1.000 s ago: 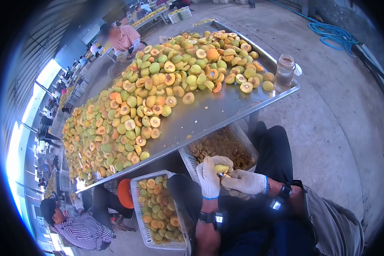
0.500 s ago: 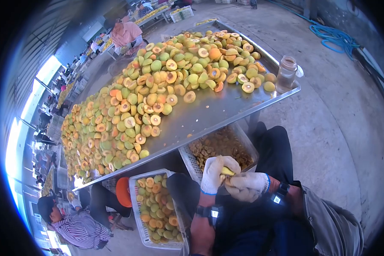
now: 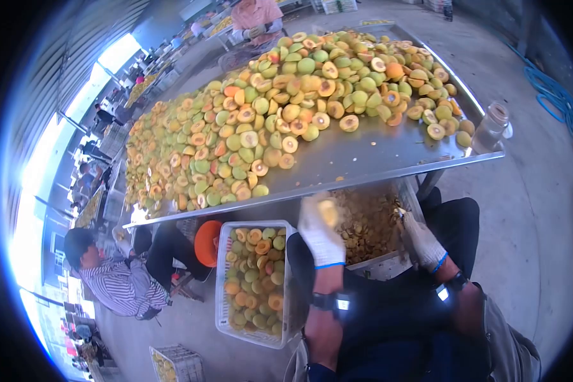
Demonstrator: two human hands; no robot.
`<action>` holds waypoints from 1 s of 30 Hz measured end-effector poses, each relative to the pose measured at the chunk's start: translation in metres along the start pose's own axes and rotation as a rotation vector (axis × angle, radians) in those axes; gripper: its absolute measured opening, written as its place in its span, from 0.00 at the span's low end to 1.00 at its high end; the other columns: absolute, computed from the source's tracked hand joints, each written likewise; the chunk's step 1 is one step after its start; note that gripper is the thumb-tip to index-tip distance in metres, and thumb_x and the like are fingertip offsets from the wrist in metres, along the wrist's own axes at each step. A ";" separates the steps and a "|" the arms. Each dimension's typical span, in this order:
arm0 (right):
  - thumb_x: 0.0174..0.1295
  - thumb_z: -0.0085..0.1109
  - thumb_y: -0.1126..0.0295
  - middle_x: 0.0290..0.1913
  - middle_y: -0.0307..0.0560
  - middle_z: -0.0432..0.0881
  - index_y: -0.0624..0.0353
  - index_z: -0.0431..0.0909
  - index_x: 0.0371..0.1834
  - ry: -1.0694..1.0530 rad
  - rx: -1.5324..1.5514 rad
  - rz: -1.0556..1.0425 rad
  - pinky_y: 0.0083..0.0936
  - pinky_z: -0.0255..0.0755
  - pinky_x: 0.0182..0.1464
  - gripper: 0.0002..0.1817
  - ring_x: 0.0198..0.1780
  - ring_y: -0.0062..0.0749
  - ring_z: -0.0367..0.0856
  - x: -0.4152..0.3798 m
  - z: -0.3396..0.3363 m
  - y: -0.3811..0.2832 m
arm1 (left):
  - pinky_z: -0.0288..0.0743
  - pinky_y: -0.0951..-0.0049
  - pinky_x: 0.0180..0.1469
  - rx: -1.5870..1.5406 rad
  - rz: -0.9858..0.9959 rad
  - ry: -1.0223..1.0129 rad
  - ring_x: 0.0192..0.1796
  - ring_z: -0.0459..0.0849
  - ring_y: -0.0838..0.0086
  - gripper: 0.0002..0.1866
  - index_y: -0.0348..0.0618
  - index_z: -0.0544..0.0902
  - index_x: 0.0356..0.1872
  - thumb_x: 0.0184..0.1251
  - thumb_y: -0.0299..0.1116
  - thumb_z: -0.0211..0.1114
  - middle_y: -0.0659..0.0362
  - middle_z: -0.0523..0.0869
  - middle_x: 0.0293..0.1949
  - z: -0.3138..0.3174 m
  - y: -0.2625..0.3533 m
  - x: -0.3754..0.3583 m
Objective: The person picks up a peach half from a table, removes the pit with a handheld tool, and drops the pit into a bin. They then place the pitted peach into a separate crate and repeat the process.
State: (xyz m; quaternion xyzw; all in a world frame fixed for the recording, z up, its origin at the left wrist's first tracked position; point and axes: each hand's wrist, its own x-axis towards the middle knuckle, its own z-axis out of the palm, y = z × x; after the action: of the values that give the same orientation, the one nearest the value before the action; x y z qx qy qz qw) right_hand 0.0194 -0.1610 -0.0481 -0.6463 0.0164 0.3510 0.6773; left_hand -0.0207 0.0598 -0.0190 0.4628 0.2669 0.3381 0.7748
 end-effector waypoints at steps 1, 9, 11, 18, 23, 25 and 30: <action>0.80 0.43 0.36 0.22 0.38 0.76 0.55 0.77 0.36 -0.010 -0.004 0.007 0.21 0.69 0.17 0.32 0.16 0.24 0.74 0.006 -0.007 0.012 | 0.79 0.76 0.30 0.165 0.201 0.094 0.28 0.86 0.71 0.18 0.40 0.85 0.45 0.80 0.45 0.56 0.55 0.87 0.33 -0.020 0.006 0.013; 0.82 0.51 0.50 0.25 0.32 0.75 0.58 0.80 0.42 -0.008 -0.196 -0.041 0.18 0.70 0.25 0.21 0.22 0.15 0.74 0.005 0.004 0.008 | 0.76 0.73 0.32 0.494 -0.027 0.304 0.33 0.82 0.74 0.23 0.41 0.82 0.56 0.79 0.51 0.56 0.61 0.83 0.37 -0.239 0.015 0.042; 0.82 0.51 0.51 0.26 0.31 0.74 0.58 0.81 0.43 -0.051 -0.173 -0.015 0.18 0.70 0.27 0.20 0.22 0.15 0.73 0.006 0.009 0.012 | 0.77 0.70 0.34 0.438 -0.063 0.290 0.33 0.82 0.74 0.24 0.41 0.81 0.59 0.79 0.51 0.57 0.61 0.84 0.39 -0.283 -0.017 0.046; 0.83 0.50 0.52 0.25 0.31 0.74 0.58 0.81 0.44 -0.036 -0.199 -0.009 0.19 0.69 0.26 0.20 0.22 0.14 0.73 0.006 0.024 0.009 | 0.80 0.57 0.54 0.985 0.111 0.155 0.48 0.88 0.53 0.23 0.39 0.84 0.61 0.73 0.43 0.58 0.48 0.91 0.46 -0.337 -0.077 0.087; 0.82 0.54 0.55 0.25 0.32 0.75 0.59 0.81 0.43 0.042 -0.125 -0.047 0.19 0.69 0.26 0.17 0.23 0.14 0.73 0.007 0.028 0.019 | 0.81 0.55 0.56 1.305 0.108 0.386 0.51 0.90 0.48 0.17 0.34 0.91 0.48 0.69 0.35 0.61 0.38 0.91 0.46 -0.312 -0.076 0.074; 0.80 0.57 0.58 0.25 0.32 0.77 0.59 0.81 0.44 0.050 -0.233 -0.108 0.21 0.70 0.28 0.15 0.25 0.16 0.76 0.006 0.032 0.012 | 0.82 0.56 0.54 1.185 0.180 0.506 0.47 0.90 0.51 0.15 0.31 0.90 0.49 0.70 0.32 0.64 0.42 0.92 0.44 -0.304 -0.067 0.073; 0.72 0.65 0.63 0.36 0.52 0.86 0.59 0.83 0.51 0.089 -0.650 -0.569 0.37 0.80 0.42 0.12 0.40 0.44 0.89 0.008 0.040 0.006 | 0.83 0.64 0.52 0.764 0.236 0.312 0.44 0.89 0.64 0.12 0.27 0.88 0.48 0.72 0.26 0.65 0.50 0.92 0.44 -0.149 0.037 0.028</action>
State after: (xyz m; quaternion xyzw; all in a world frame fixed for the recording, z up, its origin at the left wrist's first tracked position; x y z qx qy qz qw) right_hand 0.0051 -0.1220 -0.0504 -0.8192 -0.2446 0.1093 0.5071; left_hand -0.1215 0.1743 -0.0530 0.6872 0.4324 0.3671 0.4539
